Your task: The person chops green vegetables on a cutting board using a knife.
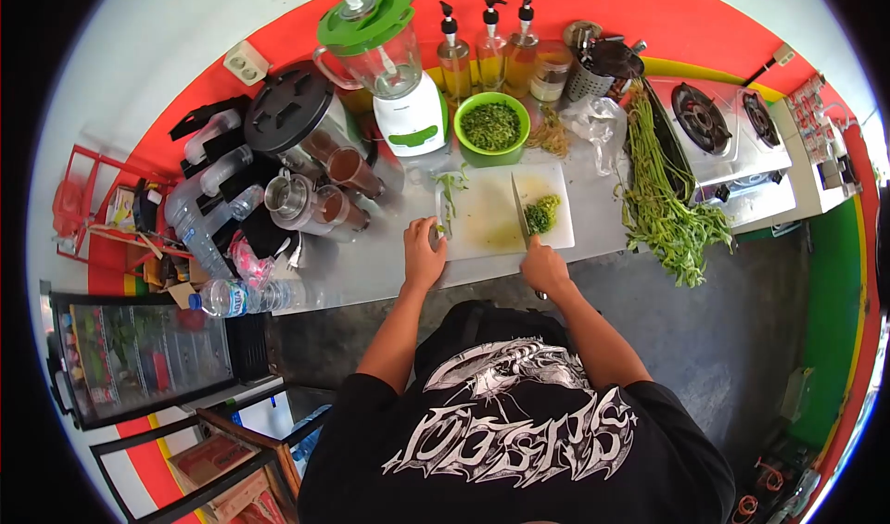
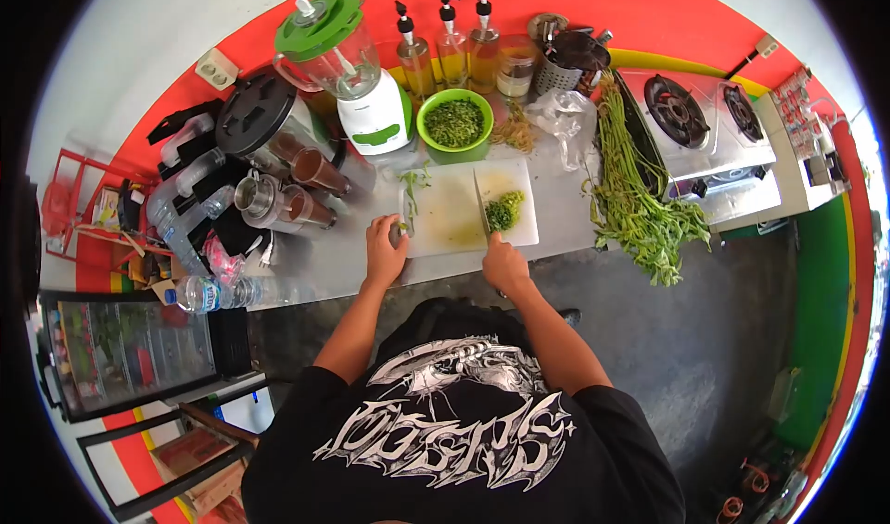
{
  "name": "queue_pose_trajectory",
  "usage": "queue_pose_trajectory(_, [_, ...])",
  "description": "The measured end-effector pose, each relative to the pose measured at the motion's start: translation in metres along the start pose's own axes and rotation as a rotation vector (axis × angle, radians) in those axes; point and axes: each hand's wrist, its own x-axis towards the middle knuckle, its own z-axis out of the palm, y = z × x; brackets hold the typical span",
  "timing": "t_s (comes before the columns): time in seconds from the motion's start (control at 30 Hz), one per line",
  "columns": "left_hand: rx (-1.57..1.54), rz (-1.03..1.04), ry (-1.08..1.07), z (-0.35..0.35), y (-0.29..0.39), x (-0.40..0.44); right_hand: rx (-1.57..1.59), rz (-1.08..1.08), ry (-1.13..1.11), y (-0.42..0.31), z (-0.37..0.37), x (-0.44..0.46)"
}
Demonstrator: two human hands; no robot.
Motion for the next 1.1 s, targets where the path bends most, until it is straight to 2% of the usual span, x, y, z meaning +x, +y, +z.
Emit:
queue_pose_trajectory(0.07, [0.014, -0.086, -0.106, -0.002, -0.003, 0.006, 0.016, -0.021, -0.038, -0.005, -0.009, -0.003])
queue_pose_trajectory(0.13, [0.046, -0.039, -0.074, -0.003, -0.005, 0.013, 0.009, -0.068, -0.061, -0.004, -0.008, -0.003])
queue_pose_trajectory(0.2, [-0.005, -0.214, -0.223, -0.001, -0.009, 0.021, 0.002, -0.106, -0.08, -0.001, -0.006, -0.004])
queue_pose_trajectory(0.23, [-0.008, -0.214, -0.217, 0.002, -0.011, 0.021, 0.007, -0.109, -0.075, 0.001, -0.005, -0.005])
queue_pose_trajectory(0.3, [-0.062, -0.206, -0.032, 0.008, -0.011, 0.021, 0.007, -0.112, -0.067, 0.004, -0.008, -0.004])
queue_pose_trajectory(0.4, [-0.187, -0.266, 0.08, 0.018, 0.0, 0.025, 0.02, -0.115, -0.068, 0.01, -0.012, -0.004])
queue_pose_trajectory(0.43, [-0.188, -0.267, 0.081, 0.018, 0.007, 0.027, 0.045, -0.128, -0.063, 0.012, -0.013, -0.003])
queue_pose_trajectory(0.5, [-0.027, -0.447, -0.074, 0.016, 0.019, 0.031, 0.068, -0.144, -0.056, 0.012, -0.016, -0.004])
queue_pose_trajectory(0.53, [-0.028, -0.446, -0.072, 0.02, 0.018, 0.03, 0.078, -0.156, -0.048, 0.011, -0.018, -0.005])
queue_pose_trajectory(0.6, [0.307, -0.195, 0.058, 0.025, 0.017, 0.027, 0.087, -0.168, -0.041, 0.012, -0.017, -0.006])
queue_pose_trajectory(0.73, [0.323, -0.225, -0.053, 0.025, 0.019, 0.024, 0.105, -0.222, 0.01, 0.014, -0.014, -0.007])
queue_pose_trajectory(0.8, [0.395, -0.152, -0.093, 0.024, 0.017, 0.024, 0.109, -0.232, 0.012, 0.012, -0.013, -0.007])
queue_pose_trajectory(1.0, [0.488, -0.078, -0.06, 0.029, 0.014, 0.026, 0.032, -0.248, -0.039, 0.005, -0.014, -0.011])
queue_pose_trajectory(1.1, [0.354, -0.084, -0.037, 0.025, 0.022, 0.024, -0.071, -0.258, -0.116, 0.009, -0.016, -0.012])
